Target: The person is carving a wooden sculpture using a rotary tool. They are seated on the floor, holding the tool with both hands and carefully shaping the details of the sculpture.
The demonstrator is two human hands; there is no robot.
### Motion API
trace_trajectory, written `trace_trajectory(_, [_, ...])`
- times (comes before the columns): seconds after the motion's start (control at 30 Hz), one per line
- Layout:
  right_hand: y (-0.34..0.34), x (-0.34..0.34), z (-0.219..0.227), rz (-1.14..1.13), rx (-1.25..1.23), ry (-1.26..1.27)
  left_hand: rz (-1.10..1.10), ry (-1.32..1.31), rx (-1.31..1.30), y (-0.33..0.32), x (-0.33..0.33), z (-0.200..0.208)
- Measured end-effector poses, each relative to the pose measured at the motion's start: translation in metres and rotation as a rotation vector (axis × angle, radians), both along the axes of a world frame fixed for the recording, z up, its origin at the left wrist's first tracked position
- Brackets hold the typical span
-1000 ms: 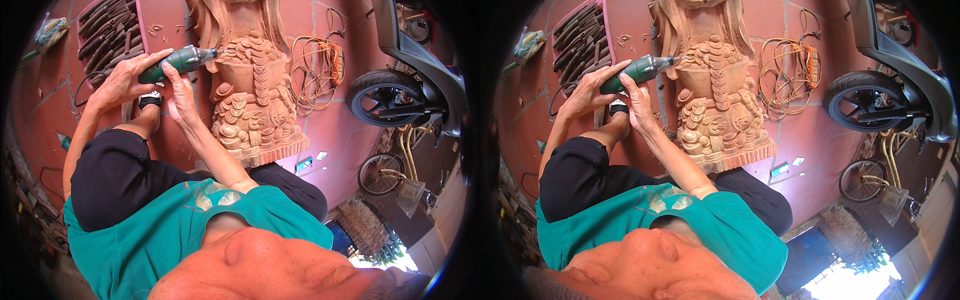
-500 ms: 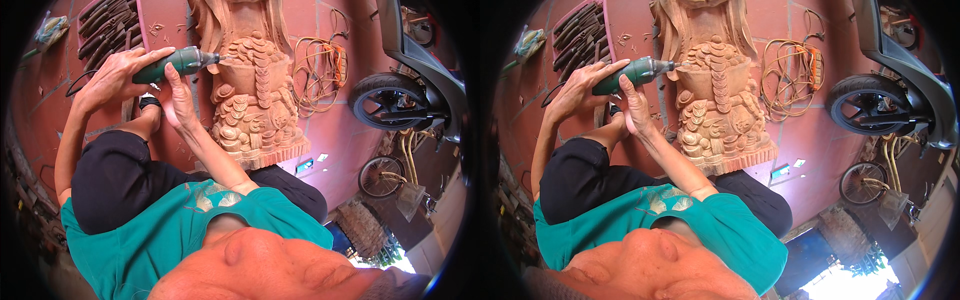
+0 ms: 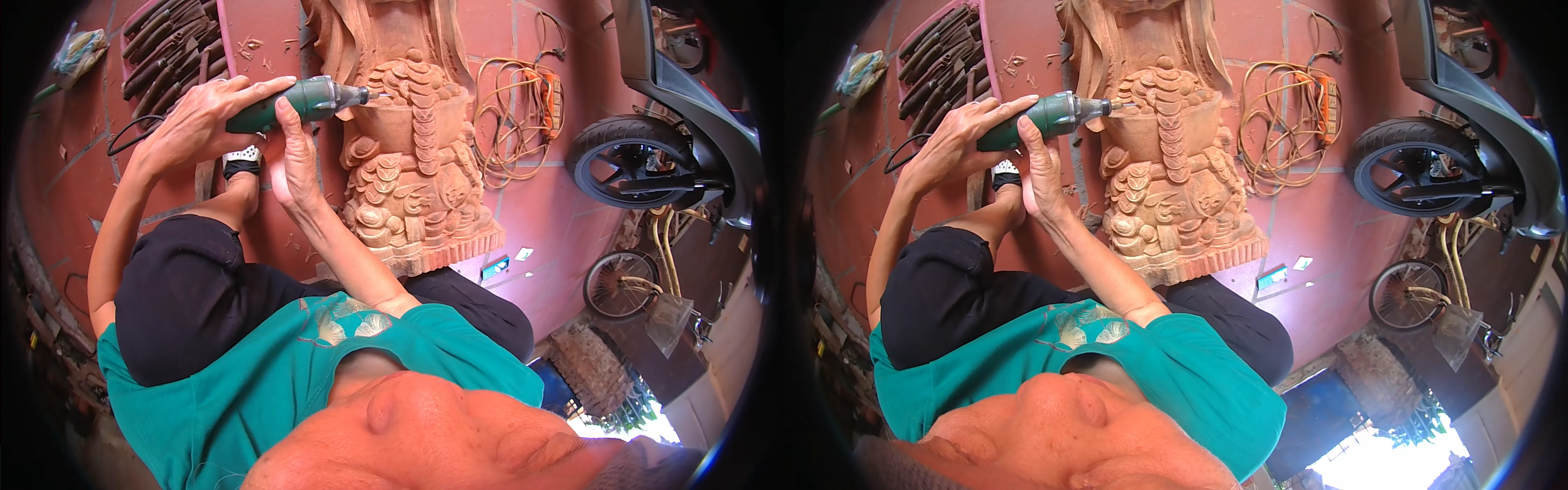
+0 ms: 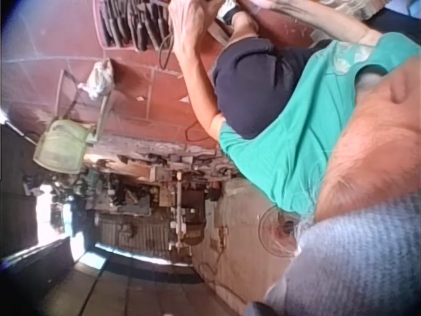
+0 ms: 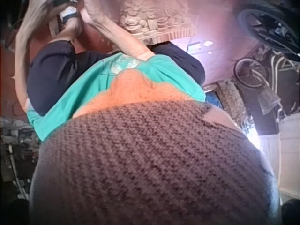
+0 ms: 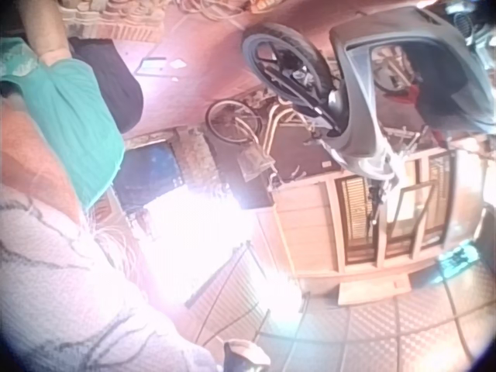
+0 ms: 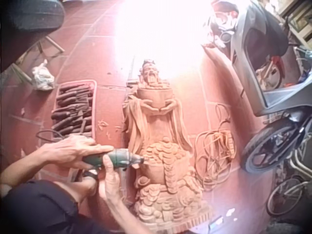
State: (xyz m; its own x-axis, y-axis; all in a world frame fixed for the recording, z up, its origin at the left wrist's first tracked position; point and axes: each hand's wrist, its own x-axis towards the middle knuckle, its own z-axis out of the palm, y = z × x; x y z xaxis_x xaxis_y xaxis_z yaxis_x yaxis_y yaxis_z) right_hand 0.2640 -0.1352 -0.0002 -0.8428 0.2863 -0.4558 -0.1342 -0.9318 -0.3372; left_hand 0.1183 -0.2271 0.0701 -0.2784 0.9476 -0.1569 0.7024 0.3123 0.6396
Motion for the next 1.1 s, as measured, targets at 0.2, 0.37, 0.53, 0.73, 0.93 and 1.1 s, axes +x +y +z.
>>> trace_trajectory(0.2, [-0.003,0.000,-0.001,-0.080,0.015,-0.064,-0.011,-0.013,-0.001,0.003,0.003,-0.008])
trace_trajectory(0.37, [0.000,0.001,-0.002,-0.084,0.019,-0.078,-0.015,0.007,0.029,0.004,0.004,-0.012])
trace_trajectory(0.53, [0.000,-0.001,-0.008,-0.094,0.012,-0.068,-0.022,0.022,0.069,0.004,0.003,-0.023])
trace_trajectory(0.73, [0.000,0.000,-0.011,-0.097,-0.007,-0.052,-0.062,0.050,0.003,0.006,0.002,-0.016])
trace_trajectory(0.93, [0.003,-0.001,-0.010,-0.128,0.003,-0.056,-0.080,0.065,0.014,0.011,0.000,-0.019])
trace_trajectory(1.1, [0.005,-0.001,-0.011,-0.116,0.013,-0.061,-0.061,0.098,0.104,0.009,0.002,-0.028])
